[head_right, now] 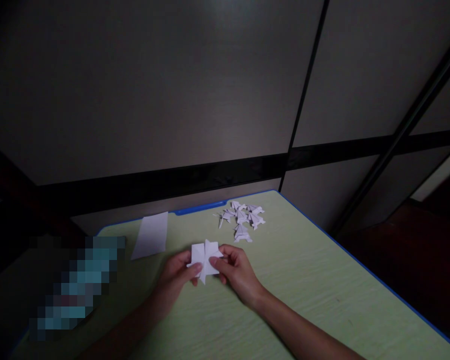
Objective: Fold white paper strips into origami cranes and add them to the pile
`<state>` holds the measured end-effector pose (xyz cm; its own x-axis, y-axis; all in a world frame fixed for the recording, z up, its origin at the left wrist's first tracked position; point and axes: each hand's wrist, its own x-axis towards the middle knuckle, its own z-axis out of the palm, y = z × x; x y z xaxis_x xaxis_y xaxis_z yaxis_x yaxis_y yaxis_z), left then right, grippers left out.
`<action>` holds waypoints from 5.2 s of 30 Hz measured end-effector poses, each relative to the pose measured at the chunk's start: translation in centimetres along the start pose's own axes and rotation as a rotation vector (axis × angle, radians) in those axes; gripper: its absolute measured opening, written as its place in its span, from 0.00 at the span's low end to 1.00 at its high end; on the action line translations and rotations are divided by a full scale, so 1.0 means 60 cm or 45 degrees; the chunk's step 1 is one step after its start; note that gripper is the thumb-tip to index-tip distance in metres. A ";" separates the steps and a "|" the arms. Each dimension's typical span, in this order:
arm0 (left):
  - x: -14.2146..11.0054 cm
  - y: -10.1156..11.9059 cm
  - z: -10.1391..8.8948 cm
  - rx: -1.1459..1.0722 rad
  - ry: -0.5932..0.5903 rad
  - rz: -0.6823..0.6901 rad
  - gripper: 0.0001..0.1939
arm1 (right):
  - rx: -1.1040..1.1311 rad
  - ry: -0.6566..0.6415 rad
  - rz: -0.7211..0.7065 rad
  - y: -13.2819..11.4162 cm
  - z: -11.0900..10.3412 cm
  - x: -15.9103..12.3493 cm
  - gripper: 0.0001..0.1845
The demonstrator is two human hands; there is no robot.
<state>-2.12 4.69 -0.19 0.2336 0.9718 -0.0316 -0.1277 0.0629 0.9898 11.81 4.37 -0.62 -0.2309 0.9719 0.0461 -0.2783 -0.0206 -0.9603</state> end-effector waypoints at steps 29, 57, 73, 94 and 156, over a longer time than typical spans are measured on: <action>0.004 0.000 0.001 0.056 0.083 0.080 0.08 | 0.101 -0.090 -0.088 -0.001 0.006 0.002 0.12; 0.003 -0.021 -0.029 1.164 -0.223 0.791 0.12 | -1.234 -0.200 -0.600 -0.012 -0.029 -0.001 0.24; -0.021 0.024 -0.046 1.727 -0.683 0.591 0.19 | -1.587 -0.750 -0.560 -0.054 -0.059 -0.009 0.17; -0.017 0.005 -0.052 1.477 -0.583 0.675 0.14 | -1.588 -0.679 -0.729 -0.034 -0.036 -0.014 0.10; 0.013 -0.003 -0.007 1.271 -0.239 0.592 0.05 | -1.116 -0.441 -0.443 -0.019 -0.039 0.032 0.06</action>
<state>-2.31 5.54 -0.46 0.5173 0.7983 0.3086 0.5710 -0.5905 0.5704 13.85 6.82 -0.09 -0.5646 0.7664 0.3062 0.3704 0.5669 -0.7358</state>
